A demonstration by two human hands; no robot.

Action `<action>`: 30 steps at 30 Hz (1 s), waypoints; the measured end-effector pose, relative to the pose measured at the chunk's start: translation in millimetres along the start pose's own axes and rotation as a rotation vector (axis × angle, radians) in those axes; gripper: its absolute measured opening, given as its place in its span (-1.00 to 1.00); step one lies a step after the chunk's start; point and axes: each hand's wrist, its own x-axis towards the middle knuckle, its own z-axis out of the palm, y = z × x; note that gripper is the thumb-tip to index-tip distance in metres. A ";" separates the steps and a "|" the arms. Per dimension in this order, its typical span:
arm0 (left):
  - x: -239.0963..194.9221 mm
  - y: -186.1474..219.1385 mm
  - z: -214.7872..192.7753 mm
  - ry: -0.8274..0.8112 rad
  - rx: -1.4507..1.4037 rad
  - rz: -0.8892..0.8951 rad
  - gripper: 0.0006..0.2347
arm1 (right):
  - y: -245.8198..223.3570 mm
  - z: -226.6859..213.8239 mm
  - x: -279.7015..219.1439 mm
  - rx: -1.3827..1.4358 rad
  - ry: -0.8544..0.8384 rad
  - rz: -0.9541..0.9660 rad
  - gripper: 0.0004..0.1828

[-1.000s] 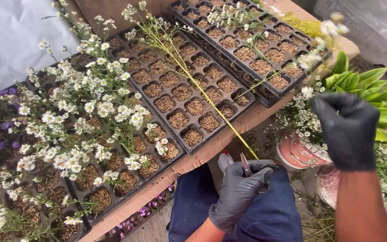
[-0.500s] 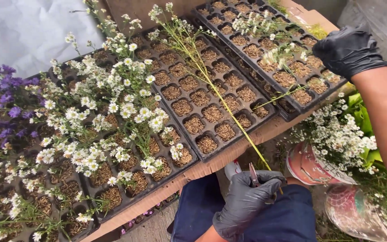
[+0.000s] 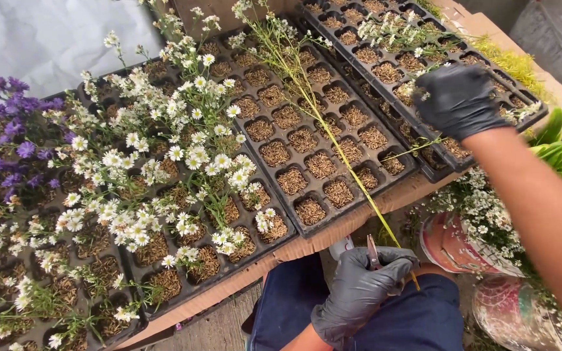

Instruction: Trimming small white flower clusters from a long stem using garden snips in a greenhouse setting.

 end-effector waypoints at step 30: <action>-25.1 21.5 4.8 0.053 0.101 0.041 -0.87 | -127.3 4.3 -56.3 0.720 0.353 0.343 -0.72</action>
